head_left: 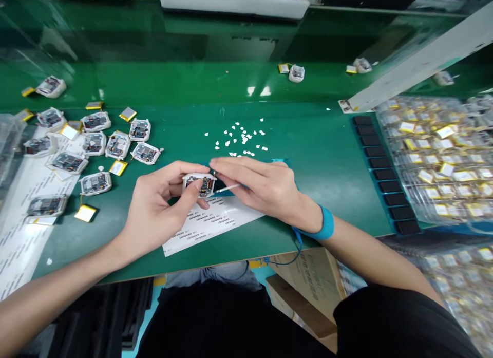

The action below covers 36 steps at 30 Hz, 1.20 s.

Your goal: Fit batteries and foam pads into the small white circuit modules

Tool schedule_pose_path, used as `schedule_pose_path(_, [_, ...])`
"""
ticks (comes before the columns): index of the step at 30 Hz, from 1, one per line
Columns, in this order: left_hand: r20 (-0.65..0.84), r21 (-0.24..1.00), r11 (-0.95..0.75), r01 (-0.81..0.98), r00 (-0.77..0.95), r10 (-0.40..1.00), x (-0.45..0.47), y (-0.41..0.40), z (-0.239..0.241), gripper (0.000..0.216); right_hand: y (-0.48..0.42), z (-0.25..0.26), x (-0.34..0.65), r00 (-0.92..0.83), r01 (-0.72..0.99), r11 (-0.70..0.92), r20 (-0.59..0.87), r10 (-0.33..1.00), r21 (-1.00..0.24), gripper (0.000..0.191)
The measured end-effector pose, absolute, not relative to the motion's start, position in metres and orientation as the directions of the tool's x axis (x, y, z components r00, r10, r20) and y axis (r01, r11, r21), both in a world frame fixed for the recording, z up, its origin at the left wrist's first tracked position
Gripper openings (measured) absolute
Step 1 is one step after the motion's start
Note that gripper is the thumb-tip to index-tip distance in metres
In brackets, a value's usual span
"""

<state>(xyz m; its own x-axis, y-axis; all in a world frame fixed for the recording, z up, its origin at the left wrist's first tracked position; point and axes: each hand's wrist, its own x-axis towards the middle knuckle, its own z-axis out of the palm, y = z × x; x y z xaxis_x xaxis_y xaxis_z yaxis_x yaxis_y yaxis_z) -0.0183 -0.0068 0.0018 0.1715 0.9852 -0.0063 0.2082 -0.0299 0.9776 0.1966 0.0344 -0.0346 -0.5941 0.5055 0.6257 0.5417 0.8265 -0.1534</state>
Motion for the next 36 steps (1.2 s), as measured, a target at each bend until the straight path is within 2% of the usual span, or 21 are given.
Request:
schedule_pose_path(3, [-0.02,0.978,-0.019,0.209,0.186,0.982,-0.018,-0.007,0.002,0.014,0.031,-0.036,0.195,-0.599,0.539,0.838,0.662,0.45,-0.081,0.02])
schedule_pose_path(11, [-0.007,0.961,-0.05,0.271,0.204,0.979,-0.019,-0.007,0.001,0.017,0.029,-0.027,0.197,-0.66,0.556,0.831,0.612,0.436,0.007,0.025])
schedule_pose_path(14, [-0.002,0.959,-0.054,0.278,0.198,0.98,-0.019,-0.006,0.001,0.02,0.028,-0.024,0.196,-0.666,0.555,0.832,0.606,0.434,0.013,0.02])
schedule_pose_path(17, [-0.009,0.965,-0.042,0.258,0.193,0.981,-0.018,-0.005,0.001,0.02,0.027,-0.021,0.197,-0.672,0.541,0.841,0.607,0.423,0.013,0.024])
schedule_pose_path(22, [-0.032,0.969,-0.01,0.245,0.168,0.985,-0.018,-0.006,0.002,0.018,0.024,-0.016,0.199,-0.727,0.529,0.843,0.565,0.39,0.1,0.024])
schedule_pose_path(29, [-0.034,0.967,-0.006,0.254,0.151,0.988,-0.018,-0.005,0.004,0.017,0.021,-0.015,0.2,-0.739,0.478,0.877,0.565,0.367,0.055,0.026])
schedule_pose_path(36, [-0.032,0.971,-0.008,0.239,0.164,0.986,-0.018,-0.006,0.005,0.017,0.023,-0.013,0.2,-0.727,0.506,0.862,0.556,0.402,0.038,0.03])
